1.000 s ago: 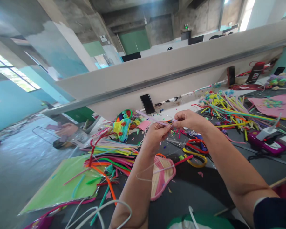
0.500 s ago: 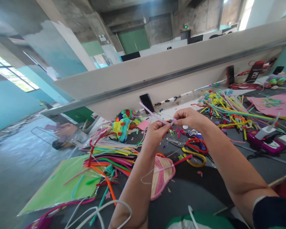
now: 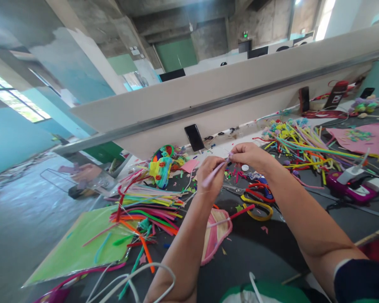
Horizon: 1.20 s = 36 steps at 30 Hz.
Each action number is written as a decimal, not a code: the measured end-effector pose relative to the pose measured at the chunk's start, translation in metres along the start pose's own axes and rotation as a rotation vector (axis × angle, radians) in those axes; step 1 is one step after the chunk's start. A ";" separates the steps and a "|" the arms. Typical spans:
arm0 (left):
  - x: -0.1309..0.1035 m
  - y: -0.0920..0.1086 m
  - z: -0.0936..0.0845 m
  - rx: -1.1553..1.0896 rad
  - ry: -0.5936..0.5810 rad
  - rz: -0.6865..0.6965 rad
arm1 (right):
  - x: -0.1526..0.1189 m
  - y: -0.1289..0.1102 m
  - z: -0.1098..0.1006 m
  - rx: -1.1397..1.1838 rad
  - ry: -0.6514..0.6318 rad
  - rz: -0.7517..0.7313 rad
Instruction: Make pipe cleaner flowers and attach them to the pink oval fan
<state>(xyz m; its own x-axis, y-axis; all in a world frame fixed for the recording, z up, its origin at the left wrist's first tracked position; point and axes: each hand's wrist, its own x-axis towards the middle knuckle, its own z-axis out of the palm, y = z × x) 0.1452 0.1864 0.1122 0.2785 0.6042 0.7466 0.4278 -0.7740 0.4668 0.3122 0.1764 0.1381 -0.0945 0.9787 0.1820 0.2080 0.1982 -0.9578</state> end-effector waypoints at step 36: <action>-0.019 -0.017 0.029 0.270 0.178 0.290 | 0.009 0.015 0.002 -0.315 0.112 -0.027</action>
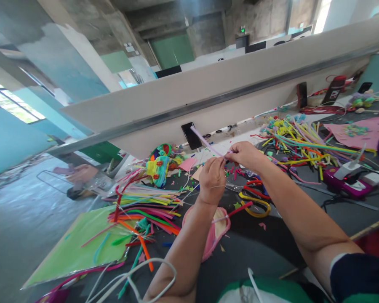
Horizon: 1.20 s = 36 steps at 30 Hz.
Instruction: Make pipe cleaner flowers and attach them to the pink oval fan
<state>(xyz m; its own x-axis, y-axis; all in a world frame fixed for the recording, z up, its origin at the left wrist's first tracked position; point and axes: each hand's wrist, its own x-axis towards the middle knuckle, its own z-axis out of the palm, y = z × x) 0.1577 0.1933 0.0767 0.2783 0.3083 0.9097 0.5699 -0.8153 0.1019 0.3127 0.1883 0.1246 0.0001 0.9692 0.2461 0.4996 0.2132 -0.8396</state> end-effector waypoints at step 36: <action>0.018 -0.005 -0.018 -0.457 -0.484 -0.551 | 0.003 0.008 -0.004 -0.032 -0.113 -0.095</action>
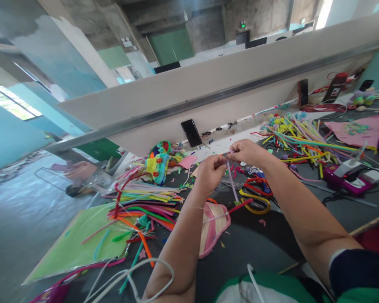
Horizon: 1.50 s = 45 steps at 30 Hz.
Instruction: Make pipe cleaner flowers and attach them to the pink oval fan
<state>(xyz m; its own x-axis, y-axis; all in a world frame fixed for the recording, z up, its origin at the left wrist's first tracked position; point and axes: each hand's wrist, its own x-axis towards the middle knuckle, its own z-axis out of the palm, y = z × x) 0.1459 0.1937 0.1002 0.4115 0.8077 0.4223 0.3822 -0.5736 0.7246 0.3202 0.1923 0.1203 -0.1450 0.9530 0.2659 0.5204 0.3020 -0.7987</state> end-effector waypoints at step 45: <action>-0.009 0.000 0.016 0.432 0.341 0.379 | 0.004 0.000 -0.007 0.346 0.006 0.155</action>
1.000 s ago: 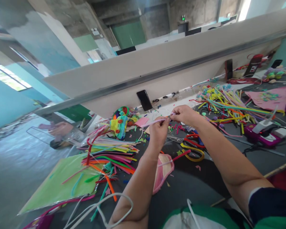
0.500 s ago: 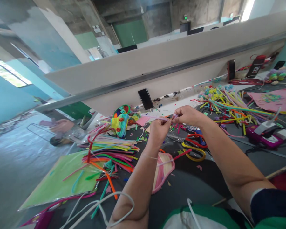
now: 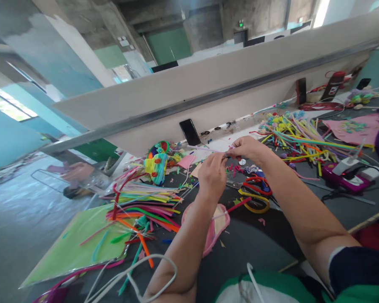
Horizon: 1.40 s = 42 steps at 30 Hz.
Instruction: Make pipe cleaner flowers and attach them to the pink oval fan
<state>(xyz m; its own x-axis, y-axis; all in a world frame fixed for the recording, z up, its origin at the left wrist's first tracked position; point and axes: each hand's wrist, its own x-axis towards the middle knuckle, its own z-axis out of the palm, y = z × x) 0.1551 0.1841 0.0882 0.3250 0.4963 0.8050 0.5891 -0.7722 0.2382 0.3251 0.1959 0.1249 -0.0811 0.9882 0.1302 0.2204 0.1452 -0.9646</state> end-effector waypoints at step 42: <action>0.019 0.009 -0.040 -0.122 -0.016 -0.423 | -0.005 0.005 0.062 0.582 0.172 -0.245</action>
<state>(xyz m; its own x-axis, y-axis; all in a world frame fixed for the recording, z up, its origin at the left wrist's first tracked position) 0.1370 0.1712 0.1273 0.0858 0.7842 0.6146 0.5811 -0.5405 0.6085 0.2666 0.1889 0.1052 0.1053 0.9307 0.3504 -0.3510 0.3645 -0.8625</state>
